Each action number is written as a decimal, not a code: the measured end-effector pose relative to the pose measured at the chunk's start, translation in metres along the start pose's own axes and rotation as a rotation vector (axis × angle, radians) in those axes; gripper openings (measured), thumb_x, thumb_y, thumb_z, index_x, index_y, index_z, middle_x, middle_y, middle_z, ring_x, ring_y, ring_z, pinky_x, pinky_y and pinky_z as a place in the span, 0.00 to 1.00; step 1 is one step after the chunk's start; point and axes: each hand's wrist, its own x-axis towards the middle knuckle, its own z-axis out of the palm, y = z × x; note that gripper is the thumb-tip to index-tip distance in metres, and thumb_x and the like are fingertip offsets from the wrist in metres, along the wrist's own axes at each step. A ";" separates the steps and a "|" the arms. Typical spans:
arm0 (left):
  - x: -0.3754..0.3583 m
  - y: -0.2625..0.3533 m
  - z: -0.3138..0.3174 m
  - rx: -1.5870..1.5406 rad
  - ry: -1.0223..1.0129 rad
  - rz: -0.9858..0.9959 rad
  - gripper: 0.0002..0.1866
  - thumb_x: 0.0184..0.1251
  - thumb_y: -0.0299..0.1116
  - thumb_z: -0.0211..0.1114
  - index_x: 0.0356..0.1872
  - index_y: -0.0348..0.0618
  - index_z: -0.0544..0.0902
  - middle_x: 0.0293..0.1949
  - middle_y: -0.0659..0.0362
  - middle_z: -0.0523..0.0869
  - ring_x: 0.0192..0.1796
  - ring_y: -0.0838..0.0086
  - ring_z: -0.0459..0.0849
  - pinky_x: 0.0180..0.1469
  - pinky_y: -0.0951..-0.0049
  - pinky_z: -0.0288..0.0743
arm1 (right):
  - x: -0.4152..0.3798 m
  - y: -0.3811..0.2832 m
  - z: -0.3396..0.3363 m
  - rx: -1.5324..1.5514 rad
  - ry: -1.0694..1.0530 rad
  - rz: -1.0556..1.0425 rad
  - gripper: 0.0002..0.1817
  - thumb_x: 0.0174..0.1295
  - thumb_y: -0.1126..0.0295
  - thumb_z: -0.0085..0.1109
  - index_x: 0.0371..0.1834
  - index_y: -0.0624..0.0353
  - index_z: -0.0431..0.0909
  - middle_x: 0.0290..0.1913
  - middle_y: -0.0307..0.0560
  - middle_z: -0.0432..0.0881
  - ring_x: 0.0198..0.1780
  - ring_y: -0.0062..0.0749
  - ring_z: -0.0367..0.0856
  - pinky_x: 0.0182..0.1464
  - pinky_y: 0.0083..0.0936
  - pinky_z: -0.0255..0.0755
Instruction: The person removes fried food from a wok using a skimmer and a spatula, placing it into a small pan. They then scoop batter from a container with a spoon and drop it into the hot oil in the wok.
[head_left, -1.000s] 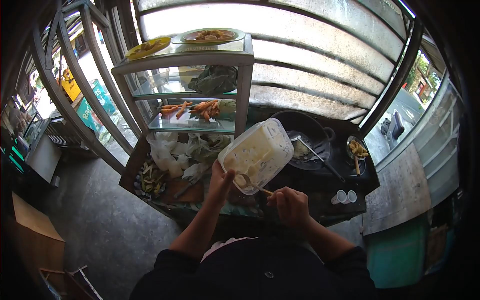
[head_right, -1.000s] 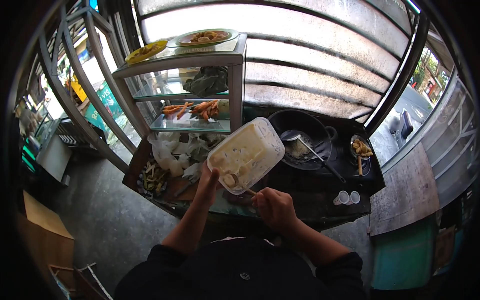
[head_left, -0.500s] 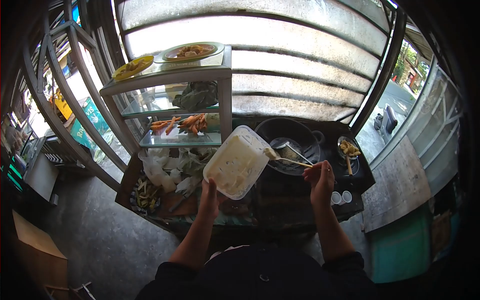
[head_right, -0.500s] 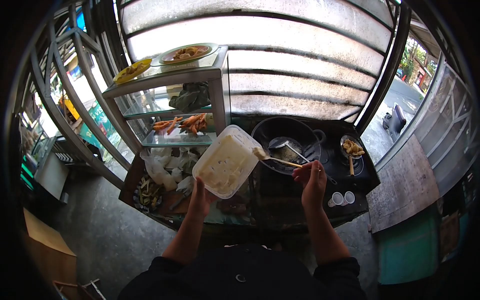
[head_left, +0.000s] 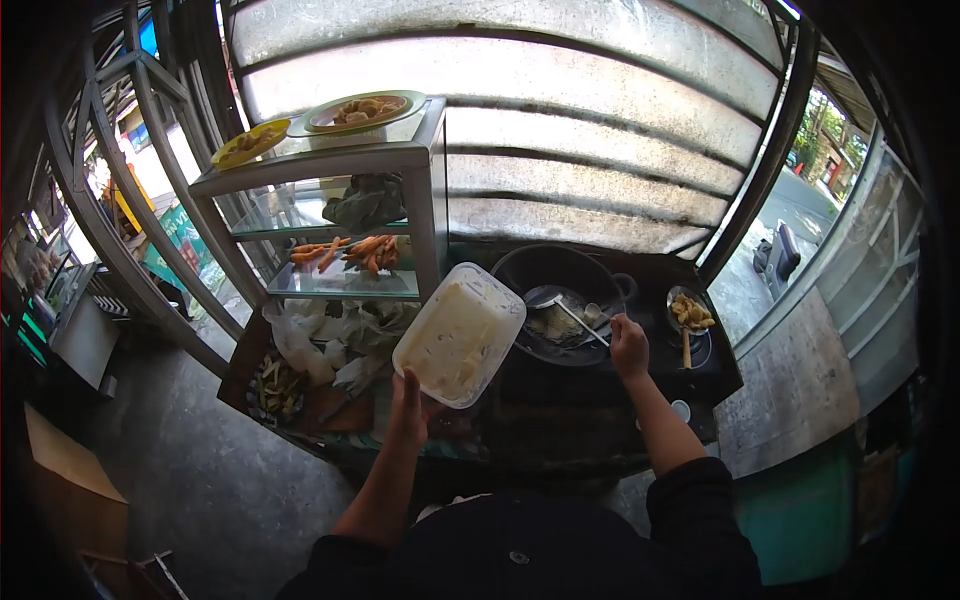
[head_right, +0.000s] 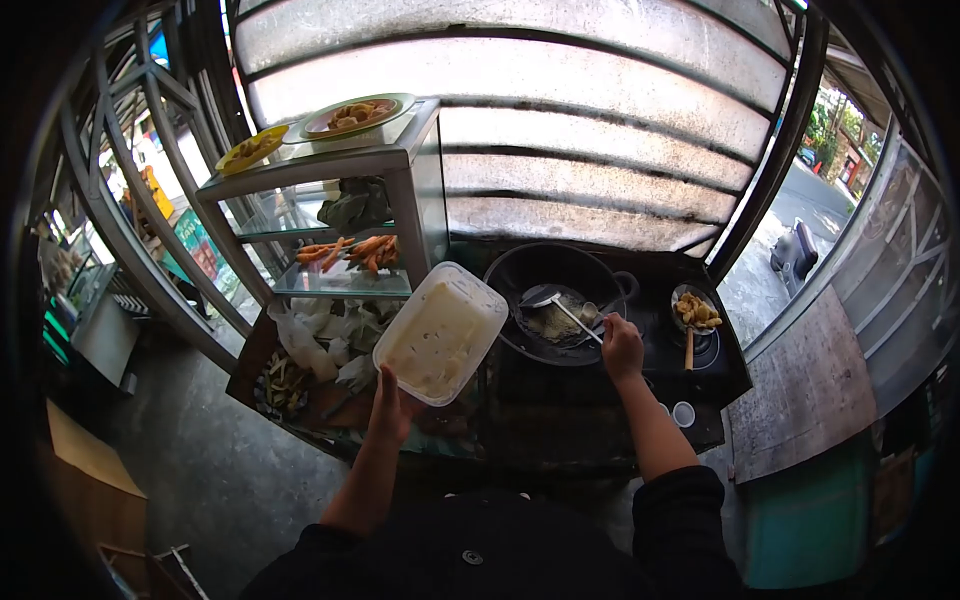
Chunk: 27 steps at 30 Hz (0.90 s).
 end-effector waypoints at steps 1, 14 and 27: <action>0.000 -0.002 0.004 -0.017 0.008 0.002 0.48 0.57 0.69 0.57 0.69 0.46 0.52 0.64 0.51 0.67 0.63 0.59 0.73 0.51 0.55 0.79 | 0.001 0.003 0.001 -0.013 -0.020 -0.014 0.08 0.67 0.68 0.49 0.33 0.60 0.74 0.28 0.56 0.79 0.35 0.54 0.78 0.38 0.44 0.71; 0.002 -0.034 0.072 -0.012 0.069 0.082 0.49 0.57 0.66 0.62 0.69 0.46 0.50 0.65 0.50 0.66 0.62 0.58 0.74 0.51 0.55 0.81 | 0.034 0.039 -0.043 0.369 -0.051 0.061 0.13 0.71 0.67 0.46 0.31 0.62 0.74 0.27 0.52 0.79 0.33 0.42 0.81 0.36 0.34 0.72; 0.064 -0.067 0.170 -0.047 0.026 -0.108 0.43 0.58 0.62 0.64 0.68 0.52 0.56 0.65 0.54 0.68 0.64 0.58 0.73 0.56 0.51 0.75 | 0.053 -0.008 -0.119 0.839 -0.046 0.056 0.17 0.75 0.61 0.41 0.35 0.58 0.76 0.29 0.40 0.83 0.35 0.21 0.81 0.41 0.21 0.67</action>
